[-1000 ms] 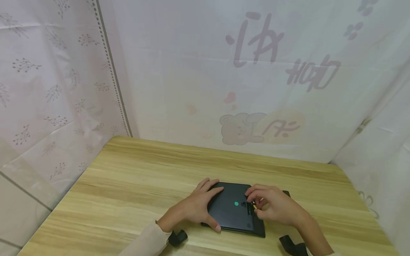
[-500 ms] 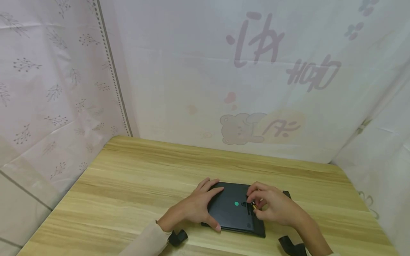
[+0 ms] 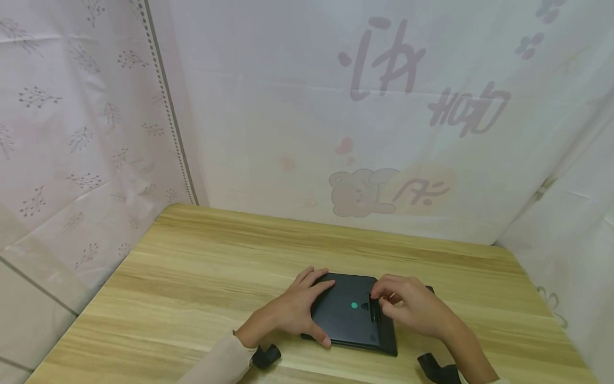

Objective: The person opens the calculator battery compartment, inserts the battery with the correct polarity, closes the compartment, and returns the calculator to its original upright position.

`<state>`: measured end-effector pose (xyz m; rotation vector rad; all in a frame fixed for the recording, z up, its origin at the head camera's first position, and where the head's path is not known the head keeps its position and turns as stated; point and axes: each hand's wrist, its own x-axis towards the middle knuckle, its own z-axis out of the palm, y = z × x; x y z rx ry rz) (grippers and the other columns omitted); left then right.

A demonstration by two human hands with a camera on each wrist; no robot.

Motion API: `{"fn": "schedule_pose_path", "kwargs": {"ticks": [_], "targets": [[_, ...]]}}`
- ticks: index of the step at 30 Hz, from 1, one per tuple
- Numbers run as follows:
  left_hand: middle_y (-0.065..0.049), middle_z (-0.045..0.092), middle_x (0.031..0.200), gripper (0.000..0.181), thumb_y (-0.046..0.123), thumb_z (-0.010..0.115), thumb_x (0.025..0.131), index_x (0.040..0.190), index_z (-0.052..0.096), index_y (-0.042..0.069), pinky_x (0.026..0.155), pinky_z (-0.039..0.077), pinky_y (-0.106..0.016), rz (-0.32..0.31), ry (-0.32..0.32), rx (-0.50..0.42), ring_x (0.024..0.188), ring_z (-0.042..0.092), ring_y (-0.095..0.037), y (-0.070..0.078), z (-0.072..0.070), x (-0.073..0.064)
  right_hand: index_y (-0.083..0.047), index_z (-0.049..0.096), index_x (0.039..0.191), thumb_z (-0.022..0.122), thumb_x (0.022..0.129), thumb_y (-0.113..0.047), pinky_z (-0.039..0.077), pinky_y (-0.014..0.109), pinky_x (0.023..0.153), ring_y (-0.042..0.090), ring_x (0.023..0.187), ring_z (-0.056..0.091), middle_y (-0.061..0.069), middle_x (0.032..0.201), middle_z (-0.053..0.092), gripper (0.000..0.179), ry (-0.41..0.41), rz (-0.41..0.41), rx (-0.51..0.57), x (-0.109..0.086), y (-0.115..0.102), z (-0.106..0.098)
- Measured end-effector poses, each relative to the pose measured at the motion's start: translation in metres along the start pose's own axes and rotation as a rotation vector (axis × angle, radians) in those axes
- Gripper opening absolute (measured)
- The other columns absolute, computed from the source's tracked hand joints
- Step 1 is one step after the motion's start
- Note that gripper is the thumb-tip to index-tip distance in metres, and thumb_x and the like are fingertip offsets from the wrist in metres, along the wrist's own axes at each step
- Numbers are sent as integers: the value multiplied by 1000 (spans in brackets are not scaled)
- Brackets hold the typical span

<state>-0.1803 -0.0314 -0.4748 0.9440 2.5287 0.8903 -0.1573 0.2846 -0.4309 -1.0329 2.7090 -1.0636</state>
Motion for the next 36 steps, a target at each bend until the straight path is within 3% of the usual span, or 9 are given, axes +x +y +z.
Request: {"fn": "schedule_pose_path", "kwargs": {"ticks": [9, 16, 21, 26, 36], "targets": [[-1, 20, 183, 118, 48, 104, 74, 171, 43, 17, 128, 27, -64, 3, -4, -12, 169, 7, -36, 0, -1, 0, -9, 73, 119, 65, 109, -4, 64, 31, 75, 12, 91, 75, -5, 109, 78, 14, 74, 91, -71, 3, -3, 1], [-1, 19, 183, 119, 47, 104, 74, 171, 42, 18, 128, 28, -63, 2, -7, -10, 169, 6, -36, -1, 0, 1, -13, 68, 108, 74, 105, -3, 62, 28, 70, 6, 80, 74, -10, 96, 78, 12, 233, 124, -134, 5, -2, 8], [-1, 19, 183, 119, 47, 104, 74, 171, 42, 17, 128, 28, -63, 3, -10, -11, 169, 6, -35, -1, -1, 1, -15, 71, 103, 78, 101, -1, 62, 28, 68, 4, 79, 73, -11, 92, 78, 16, 295, 114, -191, 7, 0, 13], [-1, 19, 183, 119, 47, 104, 74, 171, 42, 17, 128, 27, -63, 2, -11, -11, 169, 6, -36, -1, -1, 0, -14, 73, 103, 81, 97, 5, 63, 27, 68, 7, 80, 75, -11, 91, 77, 21, 306, 104, -205, 8, 2, 15], [-2, 20, 183, 118, 47, 104, 75, 171, 43, 17, 128, 28, -64, 4, -9, -8, 169, 6, -37, 0, -1, 0, -11, 72, 107, 78, 100, 3, 62, 28, 69, 4, 81, 71, -10, 92, 75, 16, 251, 187, -129, 9, 0, 20]]}}
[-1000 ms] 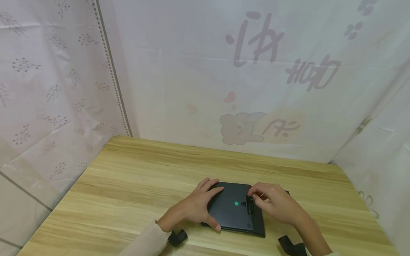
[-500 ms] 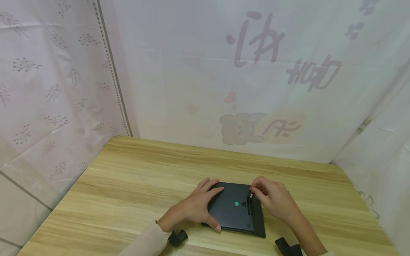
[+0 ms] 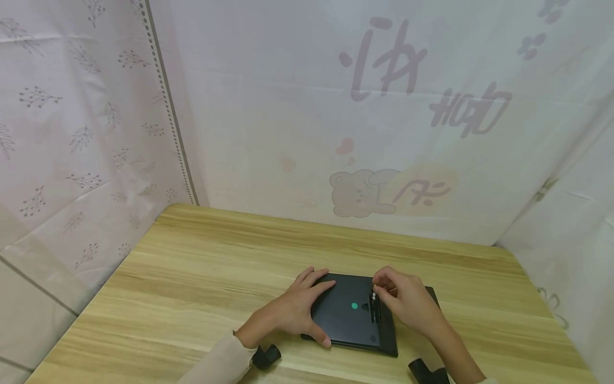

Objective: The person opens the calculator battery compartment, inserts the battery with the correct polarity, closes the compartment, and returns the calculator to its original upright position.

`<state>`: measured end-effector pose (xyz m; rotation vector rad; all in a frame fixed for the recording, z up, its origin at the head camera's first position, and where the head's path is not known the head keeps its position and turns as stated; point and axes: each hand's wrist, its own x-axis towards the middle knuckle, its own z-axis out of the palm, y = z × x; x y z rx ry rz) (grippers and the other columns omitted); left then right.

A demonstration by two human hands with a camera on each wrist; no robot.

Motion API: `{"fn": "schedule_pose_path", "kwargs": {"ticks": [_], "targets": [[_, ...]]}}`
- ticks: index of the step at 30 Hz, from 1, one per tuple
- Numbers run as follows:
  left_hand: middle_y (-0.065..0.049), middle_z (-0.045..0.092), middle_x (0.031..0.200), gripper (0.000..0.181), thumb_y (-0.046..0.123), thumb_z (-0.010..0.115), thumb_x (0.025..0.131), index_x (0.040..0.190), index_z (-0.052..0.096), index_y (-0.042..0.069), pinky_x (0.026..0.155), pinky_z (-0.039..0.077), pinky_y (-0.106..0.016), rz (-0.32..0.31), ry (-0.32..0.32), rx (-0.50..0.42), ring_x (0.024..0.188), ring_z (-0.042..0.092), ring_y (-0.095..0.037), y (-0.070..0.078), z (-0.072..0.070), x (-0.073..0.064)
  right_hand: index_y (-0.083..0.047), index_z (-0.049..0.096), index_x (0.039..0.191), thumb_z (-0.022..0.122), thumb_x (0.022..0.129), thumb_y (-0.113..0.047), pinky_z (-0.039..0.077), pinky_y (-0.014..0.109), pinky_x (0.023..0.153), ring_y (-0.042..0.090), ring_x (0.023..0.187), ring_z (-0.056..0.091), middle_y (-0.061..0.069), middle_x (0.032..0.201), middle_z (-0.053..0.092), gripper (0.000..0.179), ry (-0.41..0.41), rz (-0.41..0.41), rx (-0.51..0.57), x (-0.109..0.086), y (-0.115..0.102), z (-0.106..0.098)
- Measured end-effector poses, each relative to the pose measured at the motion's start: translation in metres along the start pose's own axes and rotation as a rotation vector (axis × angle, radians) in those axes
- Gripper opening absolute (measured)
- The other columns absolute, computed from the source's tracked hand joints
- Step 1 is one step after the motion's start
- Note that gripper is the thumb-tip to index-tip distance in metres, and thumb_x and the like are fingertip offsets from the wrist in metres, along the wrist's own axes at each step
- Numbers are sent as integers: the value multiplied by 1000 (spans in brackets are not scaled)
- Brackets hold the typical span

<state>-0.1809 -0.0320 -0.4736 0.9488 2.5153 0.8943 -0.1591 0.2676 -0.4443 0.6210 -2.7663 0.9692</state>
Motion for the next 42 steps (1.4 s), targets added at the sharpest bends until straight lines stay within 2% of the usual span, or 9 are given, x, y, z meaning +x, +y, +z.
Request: {"fn": "schedule_pose_path", "kwargs": {"ticks": [9, 20, 34, 40, 42], "targets": [[-3, 21, 182, 118, 48, 104, 75, 171, 43, 16, 128, 27, -63, 3, 1, 5, 169, 7, -37, 0, 0, 0, -12, 73, 107, 77, 101, 1, 61, 28, 69, 3, 80, 69, -11, 92, 74, 14, -15, 27, 10, 0, -1, 1], [-2, 21, 182, 118, 49, 103, 75, 171, 43, 17, 128, 27, -63, 8, 4, 6, 169, 8, -37, -1, 1, 1, -18, 75, 100, 80, 99, -2, 60, 28, 70, 2, 80, 62, -13, 95, 65, 17, -39, 8, 0, -2, 1, 1], [-2, 21, 182, 118, 49, 104, 74, 171, 43, 18, 129, 27, -62, 4, 6, 0, 169, 7, -37, -2, 0, 0, -18, 76, 99, 80, 100, -4, 61, 28, 71, 1, 82, 65, -14, 97, 67, 14, -78, -15, -4, -1, -1, -2], [-2, 21, 182, 118, 49, 103, 75, 171, 43, 17, 128, 28, -62, -2, 3, -1, 169, 7, -36, 0, -1, -1, -12, 76, 106, 85, 97, -7, 62, 29, 73, 5, 85, 67, -7, 102, 69, 14, -139, -31, 38, -1, -1, -7], [-2, 21, 182, 118, 49, 103, 75, 171, 43, 18, 128, 28, -62, -4, 0, 0, 169, 7, -36, -1, -1, -1, -9, 75, 112, 88, 96, -12, 63, 31, 74, 9, 87, 68, -4, 106, 69, 21, -175, -20, 56, -2, -2, -11]]}}
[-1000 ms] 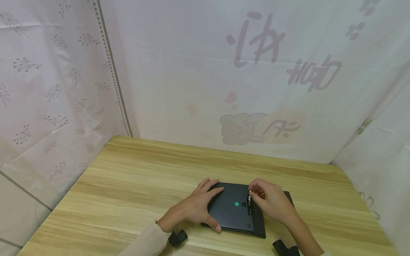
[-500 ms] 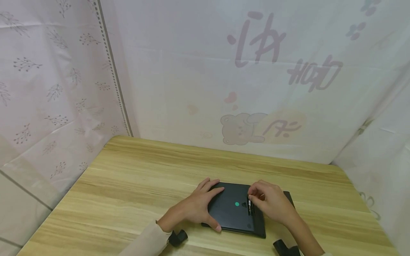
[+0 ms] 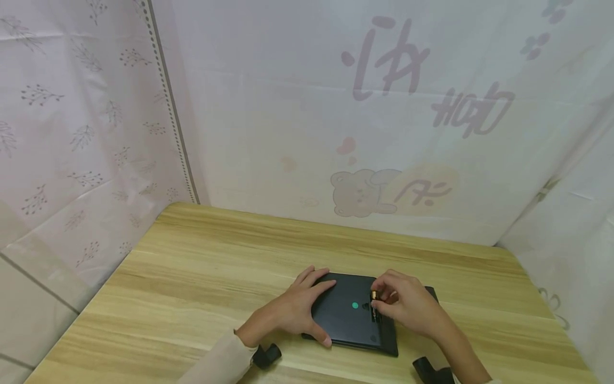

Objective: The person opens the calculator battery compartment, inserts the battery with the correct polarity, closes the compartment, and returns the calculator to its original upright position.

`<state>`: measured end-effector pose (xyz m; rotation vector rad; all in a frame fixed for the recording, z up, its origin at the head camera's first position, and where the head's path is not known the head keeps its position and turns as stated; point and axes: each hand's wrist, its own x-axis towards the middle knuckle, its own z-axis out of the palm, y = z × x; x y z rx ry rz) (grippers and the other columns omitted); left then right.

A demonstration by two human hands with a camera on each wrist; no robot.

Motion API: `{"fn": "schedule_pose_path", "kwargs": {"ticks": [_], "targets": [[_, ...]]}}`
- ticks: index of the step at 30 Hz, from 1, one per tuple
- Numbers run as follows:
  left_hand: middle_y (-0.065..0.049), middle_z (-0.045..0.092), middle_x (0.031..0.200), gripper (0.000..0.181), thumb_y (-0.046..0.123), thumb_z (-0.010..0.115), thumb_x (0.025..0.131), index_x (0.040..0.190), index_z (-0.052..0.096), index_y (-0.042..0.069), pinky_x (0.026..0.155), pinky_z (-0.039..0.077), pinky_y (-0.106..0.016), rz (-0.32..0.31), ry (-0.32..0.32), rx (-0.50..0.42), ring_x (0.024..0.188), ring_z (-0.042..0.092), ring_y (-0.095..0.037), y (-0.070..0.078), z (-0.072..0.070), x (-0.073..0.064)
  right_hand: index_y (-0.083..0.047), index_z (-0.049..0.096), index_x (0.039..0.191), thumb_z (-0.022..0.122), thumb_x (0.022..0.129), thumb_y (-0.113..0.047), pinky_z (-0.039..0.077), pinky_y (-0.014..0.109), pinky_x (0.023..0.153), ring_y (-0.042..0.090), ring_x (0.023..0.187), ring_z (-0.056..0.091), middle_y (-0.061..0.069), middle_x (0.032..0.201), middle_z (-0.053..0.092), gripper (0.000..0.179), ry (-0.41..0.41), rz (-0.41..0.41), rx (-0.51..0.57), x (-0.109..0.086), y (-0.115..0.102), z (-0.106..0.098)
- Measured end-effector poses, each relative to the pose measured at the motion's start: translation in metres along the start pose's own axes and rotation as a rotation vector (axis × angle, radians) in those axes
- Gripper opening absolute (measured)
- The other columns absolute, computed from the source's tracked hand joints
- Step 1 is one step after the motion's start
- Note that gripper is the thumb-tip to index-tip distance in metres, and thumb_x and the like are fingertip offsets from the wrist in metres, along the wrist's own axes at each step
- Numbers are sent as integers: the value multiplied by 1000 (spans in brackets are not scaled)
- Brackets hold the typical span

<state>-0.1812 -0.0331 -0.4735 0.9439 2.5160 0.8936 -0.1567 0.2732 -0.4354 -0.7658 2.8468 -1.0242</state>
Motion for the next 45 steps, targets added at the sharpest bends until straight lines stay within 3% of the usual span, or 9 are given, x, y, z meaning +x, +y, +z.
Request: {"fn": "schedule_pose_path", "kwargs": {"ticks": [6, 13, 25, 30, 45], "targets": [[-1, 20, 183, 118, 49, 103, 76, 172, 42, 18, 129, 27, -62, 3, -6, 0, 169, 6, -35, -1, 0, 1, -7, 68, 127, 97, 88, -30, 61, 36, 79, 17, 99, 67, -1, 117, 67, 54, -96, 70, -1, -4, -4, -8], [-2, 20, 183, 117, 48, 103, 76, 171, 42, 17, 129, 27, -63, 6, -2, 1, 169, 6, -36, -1, 0, 1, -9, 66, 129, 101, 80, -43, 58, 38, 85, 22, 108, 64, -3, 124, 65, 69, -133, 69, -90, -6, -8, -12], [-3, 20, 182, 117, 47, 103, 75, 171, 43, 16, 129, 27, -63, 14, 2, 3, 169, 7, -37, 0, 0, 0, -4, 53, 144, 109, 62, -48, 56, 56, 95, 34, 125, 60, 11, 141, 52, 109, -265, 172, -115, -10, -20, -8], [-4, 20, 182, 118, 47, 103, 75, 171, 43, 15, 129, 26, -64, 18, 3, 2, 169, 7, -38, 0, 1, -1, -5, 51, 145, 109, 62, -46, 56, 56, 93, 35, 124, 58, 12, 141, 50, 109, -278, 189, -118, -10, -20, -6], [-3, 21, 182, 118, 48, 103, 75, 171, 43, 16, 129, 26, -63, 6, 1, 2, 169, 6, -37, 0, 0, 0, -9, 58, 135, 105, 66, -48, 57, 43, 86, 28, 119, 57, 8, 140, 48, 92, -262, 111, -205, -11, -24, -4]]}}
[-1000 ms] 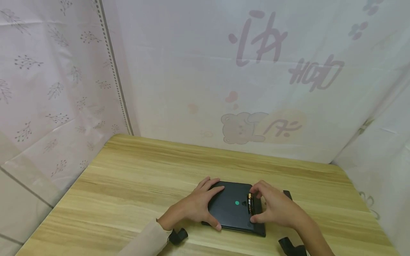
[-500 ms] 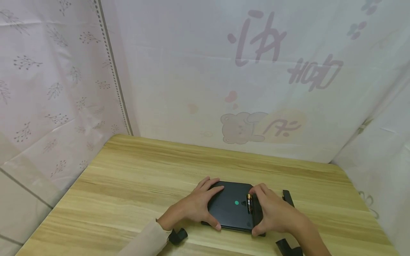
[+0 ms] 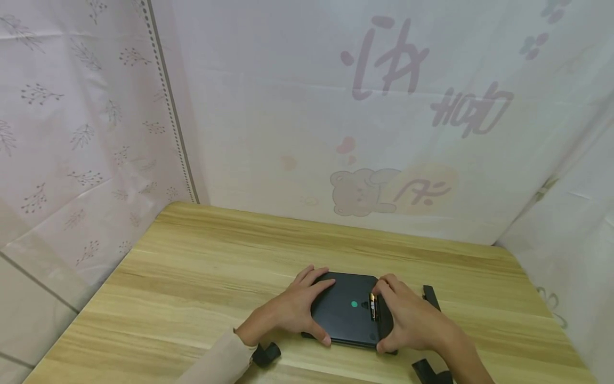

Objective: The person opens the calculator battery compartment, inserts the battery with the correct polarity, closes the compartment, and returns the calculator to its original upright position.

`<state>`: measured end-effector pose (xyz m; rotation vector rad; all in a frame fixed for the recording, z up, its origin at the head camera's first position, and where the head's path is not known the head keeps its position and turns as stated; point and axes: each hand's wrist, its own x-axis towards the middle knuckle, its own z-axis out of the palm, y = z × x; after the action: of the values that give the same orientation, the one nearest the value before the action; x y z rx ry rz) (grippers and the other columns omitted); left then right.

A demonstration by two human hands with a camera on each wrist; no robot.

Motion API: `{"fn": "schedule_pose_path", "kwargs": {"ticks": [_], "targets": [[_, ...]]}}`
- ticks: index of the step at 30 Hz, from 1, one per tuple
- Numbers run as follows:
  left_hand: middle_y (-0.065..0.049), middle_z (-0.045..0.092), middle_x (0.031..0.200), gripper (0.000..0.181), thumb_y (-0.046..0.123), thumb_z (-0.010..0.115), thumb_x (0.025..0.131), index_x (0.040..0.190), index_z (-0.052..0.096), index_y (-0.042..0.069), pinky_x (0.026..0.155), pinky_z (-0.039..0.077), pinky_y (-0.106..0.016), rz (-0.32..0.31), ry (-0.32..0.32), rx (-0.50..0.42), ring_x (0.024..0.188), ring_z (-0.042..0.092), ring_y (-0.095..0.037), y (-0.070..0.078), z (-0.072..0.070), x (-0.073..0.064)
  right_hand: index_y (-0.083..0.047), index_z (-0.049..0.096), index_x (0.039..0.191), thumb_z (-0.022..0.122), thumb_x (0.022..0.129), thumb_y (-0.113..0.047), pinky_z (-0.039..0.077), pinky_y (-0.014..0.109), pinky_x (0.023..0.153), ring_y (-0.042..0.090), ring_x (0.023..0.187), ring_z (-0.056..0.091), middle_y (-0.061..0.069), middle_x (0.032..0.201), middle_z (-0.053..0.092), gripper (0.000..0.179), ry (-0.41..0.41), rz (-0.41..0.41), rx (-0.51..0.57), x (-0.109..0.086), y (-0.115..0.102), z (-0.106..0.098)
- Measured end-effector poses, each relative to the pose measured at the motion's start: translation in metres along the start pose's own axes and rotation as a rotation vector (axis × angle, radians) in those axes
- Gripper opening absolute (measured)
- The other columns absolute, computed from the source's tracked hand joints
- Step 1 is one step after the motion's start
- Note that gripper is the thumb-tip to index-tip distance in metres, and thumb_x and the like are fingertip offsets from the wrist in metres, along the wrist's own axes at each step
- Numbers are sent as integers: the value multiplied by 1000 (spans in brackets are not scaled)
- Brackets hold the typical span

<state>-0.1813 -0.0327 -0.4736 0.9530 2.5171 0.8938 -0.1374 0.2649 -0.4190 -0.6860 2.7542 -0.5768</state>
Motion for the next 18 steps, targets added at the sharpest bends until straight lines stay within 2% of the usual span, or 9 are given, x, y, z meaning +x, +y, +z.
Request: {"fn": "schedule_pose_path", "kwargs": {"ticks": [6, 18], "targets": [[-3, 21, 182, 117, 48, 103, 75, 171, 43, 17, 129, 26, -64, 2, 3, 4, 169, 7, -37, 0, 0, 0, -11, 59, 135, 105, 66, -47, 54, 37, 77, 28, 116, 57, 10, 142, 47, 90, -13, 9, 5, 0, 1, -1], [-2, 21, 182, 117, 47, 103, 75, 171, 44, 18, 129, 26, -62, -5, -3, -10, 169, 7, -36, 0, 1, 0, -13, 64, 134, 105, 66, -49, 54, 41, 72, 31, 114, 59, 13, 146, 49, 88, -22, 23, 2, 1, 2, -2]]}}
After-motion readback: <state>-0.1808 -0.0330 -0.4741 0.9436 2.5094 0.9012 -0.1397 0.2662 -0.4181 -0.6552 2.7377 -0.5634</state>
